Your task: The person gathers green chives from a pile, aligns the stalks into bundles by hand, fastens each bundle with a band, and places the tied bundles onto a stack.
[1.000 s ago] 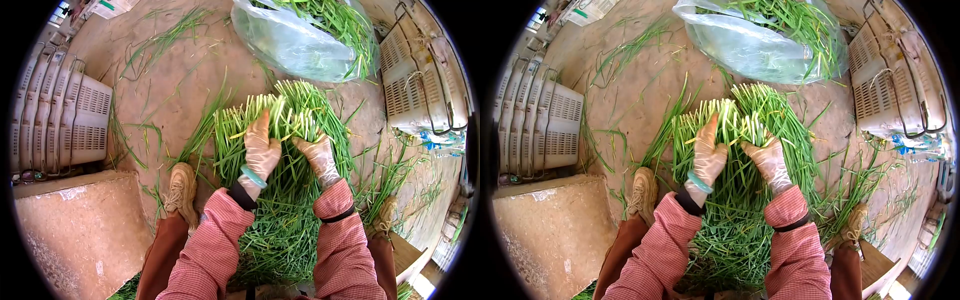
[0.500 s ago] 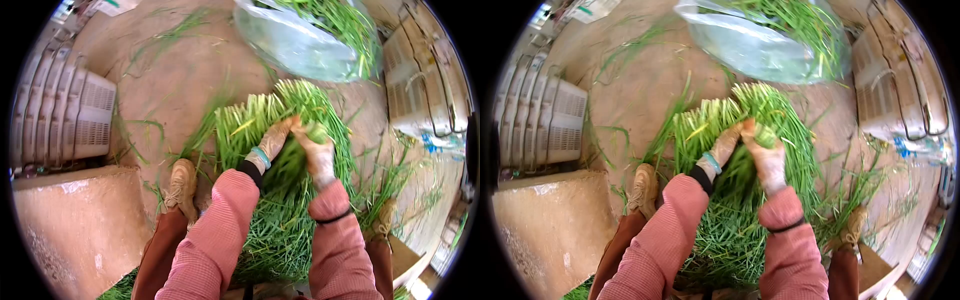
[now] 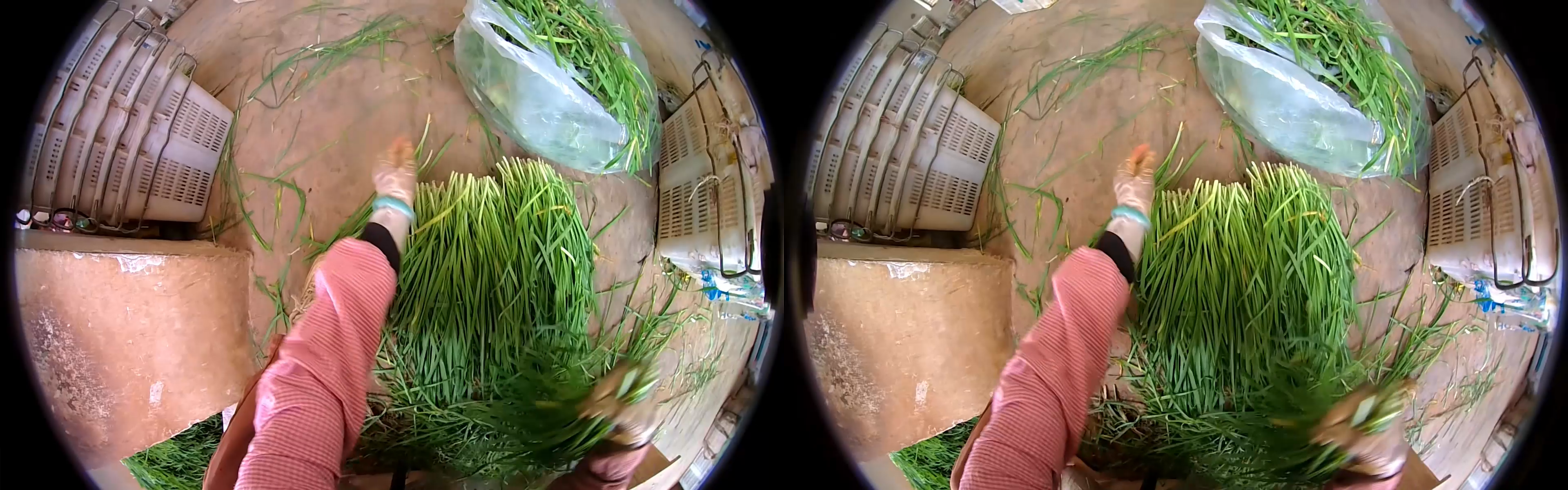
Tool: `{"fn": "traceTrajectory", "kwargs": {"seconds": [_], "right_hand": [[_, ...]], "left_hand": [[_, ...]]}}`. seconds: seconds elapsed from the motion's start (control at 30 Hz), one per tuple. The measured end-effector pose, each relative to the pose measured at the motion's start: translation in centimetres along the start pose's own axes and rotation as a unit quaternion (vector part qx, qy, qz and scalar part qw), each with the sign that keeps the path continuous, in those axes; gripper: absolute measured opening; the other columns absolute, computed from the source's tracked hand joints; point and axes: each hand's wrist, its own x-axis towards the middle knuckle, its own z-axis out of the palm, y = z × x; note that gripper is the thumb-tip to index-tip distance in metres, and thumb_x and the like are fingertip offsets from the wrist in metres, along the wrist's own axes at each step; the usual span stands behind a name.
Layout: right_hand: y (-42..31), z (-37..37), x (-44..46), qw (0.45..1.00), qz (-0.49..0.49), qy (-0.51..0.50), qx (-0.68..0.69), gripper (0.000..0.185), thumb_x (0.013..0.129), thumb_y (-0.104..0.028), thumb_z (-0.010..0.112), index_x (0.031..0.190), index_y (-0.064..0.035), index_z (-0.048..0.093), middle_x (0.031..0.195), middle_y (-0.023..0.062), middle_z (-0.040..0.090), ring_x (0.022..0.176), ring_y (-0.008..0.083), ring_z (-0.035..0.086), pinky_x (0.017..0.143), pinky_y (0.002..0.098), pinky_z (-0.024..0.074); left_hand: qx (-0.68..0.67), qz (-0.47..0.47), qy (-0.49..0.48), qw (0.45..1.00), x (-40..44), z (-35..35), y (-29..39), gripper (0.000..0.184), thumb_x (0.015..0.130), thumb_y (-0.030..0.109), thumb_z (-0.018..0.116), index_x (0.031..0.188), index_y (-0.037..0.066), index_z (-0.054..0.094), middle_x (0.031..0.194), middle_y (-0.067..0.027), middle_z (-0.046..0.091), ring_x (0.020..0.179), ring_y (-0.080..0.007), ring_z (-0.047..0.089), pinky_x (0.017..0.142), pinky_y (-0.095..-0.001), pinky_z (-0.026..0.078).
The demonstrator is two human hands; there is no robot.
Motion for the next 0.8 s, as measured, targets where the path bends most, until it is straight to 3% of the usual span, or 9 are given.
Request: {"fn": "traceTrajectory", "kwargs": {"seconds": [0.07,0.17,0.27,0.37,0.4,0.53,0.6,0.73,0.8], "right_hand": [[2.4,3.6,1.7,0.978,0.04,-0.129,0.157,0.01,0.067,0.005,0.066,0.075,0.0036,0.061,0.066,0.0133,0.062,0.059,0.0196,0.063,0.05,0.0258,0.0517],[4.5,7.7,2.7,0.921,0.122,-0.053,0.367,0.029,0.068,0.005,0.066,0.095,0.0069,0.055,0.079,0.0153,0.062,0.073,0.0213,0.062,0.065,0.0305,0.0523],[4.2,8.5,4.2,0.918,0.153,-0.026,0.366,0.044,0.067,-0.006,0.073,0.103,0.0065,0.052,0.074,0.0112,0.062,0.07,0.0188,0.061,0.064,0.0289,0.048],[2.7,8.5,5.5,0.945,0.099,0.042,0.309,0.051,0.065,-0.007,0.073,0.108,0.0059,0.049,0.072,0.01,0.061,0.069,0.0186,0.06,0.064,0.0291,0.0471],[2.3,8.5,5.7,0.952,0.061,0.049,0.297,0.05,0.067,-0.007,0.072,0.11,0.0044,0.049,0.074,0.0103,0.062,0.069,0.0181,0.061,0.062,0.0286,0.0481],[-1.9,8.4,6.1,0.959,-0.036,0.085,0.27,0.046,0.071,-0.004,0.067,0.113,-0.0004,0.05,0.091,0.0128,0.062,0.072,0.0185,0.061,0.061,0.0296,0.0508],[-3.8,8.2,6.8,0.929,-0.125,0.095,0.335,0.047,0.072,0.0,0.064,0.115,-0.0009,0.048,0.105,0.0128,0.058,0.078,0.0178,0.059,0.064,0.0315,0.0508],[-8.9,7.6,6.6,0.951,-0.205,0.157,0.169,0.055,0.068,0.006,0.061,0.121,-0.0005,0.043,0.117,0.0082,0.051,0.091,0.0128,0.054,0.076,0.0262,0.0467],[-12.1,8.6,4.5,0.949,-0.236,0.063,0.202,0.046,0.069,0.003,0.063,0.113,-0.0011,0.052,0.117,0.0069,0.052,0.098,0.0119,0.052,0.082,0.0253,0.0436]], "left_hand": [[0.341,-0.012,-0.069,0.938,1.7,-2.1,-2.2,0.038,0.079,0.034,0.054,0.109,0.011,0.057,0.1,-0.0192,0.059,0.094,-0.0304,0.056,0.082,-0.0357,0.042],[0.506,-0.013,-0.156,0.848,1.1,-3.5,-4.9,0.038,0.077,0.037,0.054,0.104,0.009,0.058,0.099,-0.0207,0.058,0.09,-0.0345,0.055,0.079,-0.0379,0.043],[0.389,-0.081,-0.245,0.884,1.7,-6.1,-4.8,0.038,0.078,0.038,0.053,0.101,0.009,0.06,0.103,-0.0192,0.057,0.092,-0.033,0.055,0.08,-0.0362,0.042],[0.213,-0.065,-0.205,0.953,0.9,-9.3,-5.7,0.027,0.078,0.026,0.059,0.098,0.009,0.061,0.104,-0.0115,0.058,0.096,-0.0276,0.053,0.084,-0.0331,0.04],[0.069,-0.058,-0.2,0.976,0.4,-10.2,-4.5,0.023,0.078,0.021,0.06,0.097,0.009,0.062,0.104,-0.0087,0.058,0.097,-0.0256,0.052,0.085,-0.0324,0.04],[-0.056,-0.043,-0.22,0.973,-4.8,-12.7,5.9,0.02,0.076,0.013,0.063,0.096,0.01,0.063,0.1,-0.0058,0.06,0.099,-0.0226,0.051,0.09,-0.0327,0.037],[0.085,0.353,-0.279,0.889,-6.7,-13.3,9.5,0.021,0.076,0.015,0.063,0.096,0.011,0.063,0.103,-0.0051,0.059,0.103,-0.0217,0.049,0.095,-0.0342,0.032],[0.013,0.362,-0.324,0.874,-14.1,-13.1,15.4,0.015,0.077,0.017,0.062,0.091,0.012,0.064,0.107,-0.0038,0.058,0.113,-0.0228,0.041,0.097,-0.0374,0.029],[0.082,0.342,-0.368,0.861,-16.5,-13.3,17.3,0.016,0.075,0.012,0.063,0.09,0.009,0.062,0.106,-0.0054,0.058,0.114,-0.0251,0.04,0.096,-0.0378,0.03]]}}
